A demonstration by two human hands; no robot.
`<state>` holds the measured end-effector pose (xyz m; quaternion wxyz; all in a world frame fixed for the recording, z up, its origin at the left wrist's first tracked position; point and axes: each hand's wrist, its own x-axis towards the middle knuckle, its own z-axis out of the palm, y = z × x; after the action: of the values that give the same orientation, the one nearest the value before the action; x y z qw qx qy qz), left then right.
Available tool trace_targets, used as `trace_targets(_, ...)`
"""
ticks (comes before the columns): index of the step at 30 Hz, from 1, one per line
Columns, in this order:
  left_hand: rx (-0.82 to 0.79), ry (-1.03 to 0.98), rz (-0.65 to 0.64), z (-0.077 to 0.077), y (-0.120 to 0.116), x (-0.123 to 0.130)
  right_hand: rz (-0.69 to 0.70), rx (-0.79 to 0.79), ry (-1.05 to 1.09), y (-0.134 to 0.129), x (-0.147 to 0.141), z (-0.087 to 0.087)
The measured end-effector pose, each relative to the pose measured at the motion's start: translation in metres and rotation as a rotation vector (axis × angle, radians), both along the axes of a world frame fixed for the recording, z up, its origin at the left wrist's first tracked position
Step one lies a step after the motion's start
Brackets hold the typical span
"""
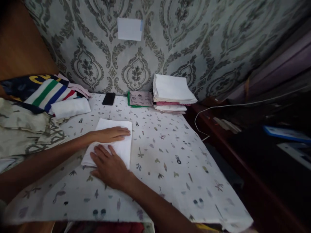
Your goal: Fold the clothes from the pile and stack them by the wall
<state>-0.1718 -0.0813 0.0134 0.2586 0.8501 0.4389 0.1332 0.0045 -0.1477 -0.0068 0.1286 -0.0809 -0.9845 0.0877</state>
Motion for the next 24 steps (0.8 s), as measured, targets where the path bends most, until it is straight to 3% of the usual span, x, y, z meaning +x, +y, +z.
trace_targets(6, -0.008, 0.202, 0.03, -0.023, 0.06, 0.01, -0.018, 0.014, -0.023, -0.007, -0.001, -0.008)
trace_targets(9, 0.012, 0.22, 0.088, -0.025, 0.081, 0.014, -0.023, 0.024, -0.002, -0.006, -0.001, -0.006)
trace_targets(12, 0.066, 0.125, 0.211, -0.022, 0.085, 0.015, -0.005, 0.018, 0.011, -0.006, 0.002, -0.004)
trace_targets(15, 0.114, -0.057, 0.389, -0.01, 0.069, 0.004, -0.013, -0.047, 0.018, -0.006, 0.008, 0.004)
trace_targets(18, 0.128, -0.146, 0.474, 0.003, 0.035, -0.016, -0.091, -0.093, 0.059, -0.001, 0.016, 0.011)
trace_targets(21, 0.121, -0.01, 0.46, 0.005, -0.002, -0.034, -0.227, -0.101, 0.074, 0.01, 0.023, 0.008)
trace_targets(24, 0.063, 0.188, 0.484, -0.007, -0.024, -0.045, -0.319, -0.118, 0.032, 0.02, 0.026, -0.004)
